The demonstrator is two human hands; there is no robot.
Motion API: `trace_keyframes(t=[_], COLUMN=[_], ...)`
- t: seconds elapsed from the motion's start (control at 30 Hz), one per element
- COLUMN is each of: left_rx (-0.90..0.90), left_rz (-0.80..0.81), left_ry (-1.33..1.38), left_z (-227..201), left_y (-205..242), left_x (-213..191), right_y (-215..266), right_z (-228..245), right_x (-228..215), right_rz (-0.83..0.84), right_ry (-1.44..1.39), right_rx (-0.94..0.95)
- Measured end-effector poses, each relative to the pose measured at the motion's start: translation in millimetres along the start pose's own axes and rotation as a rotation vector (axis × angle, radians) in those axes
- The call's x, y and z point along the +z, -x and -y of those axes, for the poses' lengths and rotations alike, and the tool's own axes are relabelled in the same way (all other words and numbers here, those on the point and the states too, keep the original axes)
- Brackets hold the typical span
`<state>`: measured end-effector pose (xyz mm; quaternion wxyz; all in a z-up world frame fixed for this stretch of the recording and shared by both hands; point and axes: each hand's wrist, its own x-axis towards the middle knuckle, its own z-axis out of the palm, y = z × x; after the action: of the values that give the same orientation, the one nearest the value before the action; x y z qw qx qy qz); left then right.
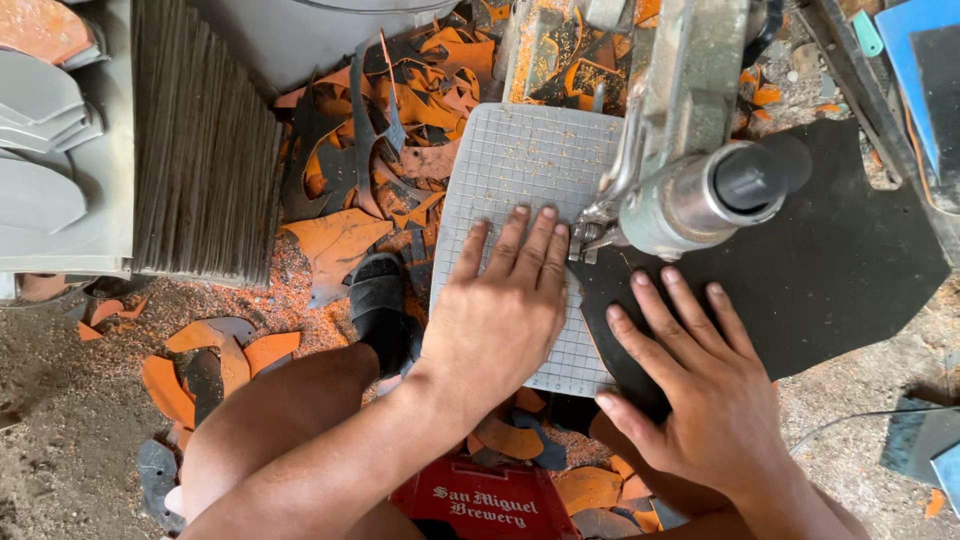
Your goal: The person uses a vertical cutting machine to cut a black rubber sheet into a specific shape. They guide the material under the blade with both hands, rotate it as needed, and remove the finished piece before starting on another sheet.
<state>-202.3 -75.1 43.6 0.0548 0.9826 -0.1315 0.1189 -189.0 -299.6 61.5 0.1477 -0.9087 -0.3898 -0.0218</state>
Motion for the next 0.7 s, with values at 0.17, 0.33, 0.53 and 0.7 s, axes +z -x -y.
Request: trace_keyframes(t=[0.17,0.33,0.53,0.7], left_rx=[-0.022,-0.034,-0.022,-0.015], left_rz=[-0.029,-0.024,-0.027,-0.019], left_ry=[0.083,0.081,0.090,0.059], left_z=[4,2,5,7], left_y=[-3,-4,-10,-14], left_x=[-2,0,3,5], right_y=[1,1,-3,-5], right_z=[13,14,10,8], right_x=[9,16,14,16], right_rz=[-0.072,-0.106,-0.115,-0.116], right_ry=[0.018,0.022,0.011,0.023], right_rx=[0.039,0.090,0.097,0.109])
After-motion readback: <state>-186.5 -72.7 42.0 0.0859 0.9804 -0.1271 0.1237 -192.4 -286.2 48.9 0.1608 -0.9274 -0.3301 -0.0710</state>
